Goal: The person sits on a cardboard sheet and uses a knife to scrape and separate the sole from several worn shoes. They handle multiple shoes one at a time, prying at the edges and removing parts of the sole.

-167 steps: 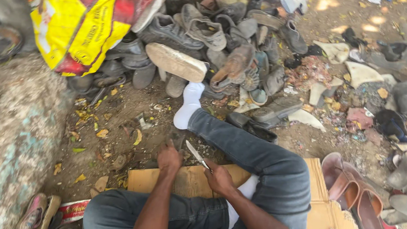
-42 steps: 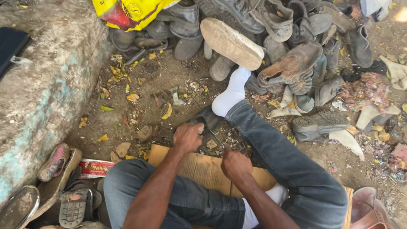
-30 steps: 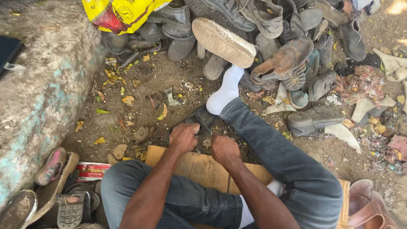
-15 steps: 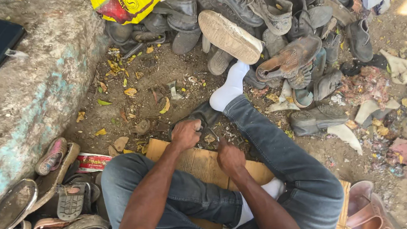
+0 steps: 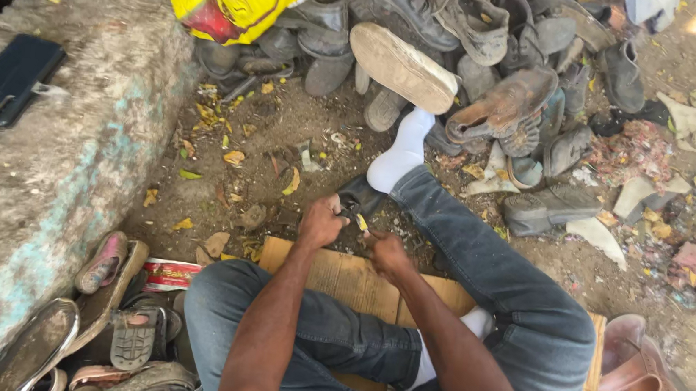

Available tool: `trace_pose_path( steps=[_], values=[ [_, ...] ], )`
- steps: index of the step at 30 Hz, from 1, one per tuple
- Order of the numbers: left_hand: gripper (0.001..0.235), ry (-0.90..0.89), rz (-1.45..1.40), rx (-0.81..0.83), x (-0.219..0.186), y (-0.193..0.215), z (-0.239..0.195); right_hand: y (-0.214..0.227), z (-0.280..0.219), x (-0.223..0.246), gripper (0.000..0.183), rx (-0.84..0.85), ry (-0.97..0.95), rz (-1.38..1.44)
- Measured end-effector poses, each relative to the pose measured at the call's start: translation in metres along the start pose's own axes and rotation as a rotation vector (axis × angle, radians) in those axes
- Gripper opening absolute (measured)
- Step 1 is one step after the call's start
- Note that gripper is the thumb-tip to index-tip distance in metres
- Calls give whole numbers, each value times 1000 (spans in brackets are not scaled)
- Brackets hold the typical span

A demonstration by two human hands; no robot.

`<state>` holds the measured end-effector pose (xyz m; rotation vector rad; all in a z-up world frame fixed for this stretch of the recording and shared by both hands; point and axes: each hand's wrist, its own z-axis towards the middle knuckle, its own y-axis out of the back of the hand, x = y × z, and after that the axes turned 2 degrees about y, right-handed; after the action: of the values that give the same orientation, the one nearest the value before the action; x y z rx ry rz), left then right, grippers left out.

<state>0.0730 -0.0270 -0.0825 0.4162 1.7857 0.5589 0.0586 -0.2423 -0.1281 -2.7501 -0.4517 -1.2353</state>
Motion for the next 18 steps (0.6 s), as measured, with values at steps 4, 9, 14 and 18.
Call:
trace_pose_path(
  steps=[4,9,14,18],
  values=[
    [31,-26,-54,-53,-1,10,3,-25,-27,5,29,3,325,-779],
    [33,29,-52,-23,6,3,8,-29,-71,3,20,-19,-68,69],
    [36,-44,-83,-49,11,3,11,-36,-39,50,25,63,-44,164],
    [35,-4,-142,-62,17,3,7,-49,-61,37,19,52,-80,284]
  ],
)
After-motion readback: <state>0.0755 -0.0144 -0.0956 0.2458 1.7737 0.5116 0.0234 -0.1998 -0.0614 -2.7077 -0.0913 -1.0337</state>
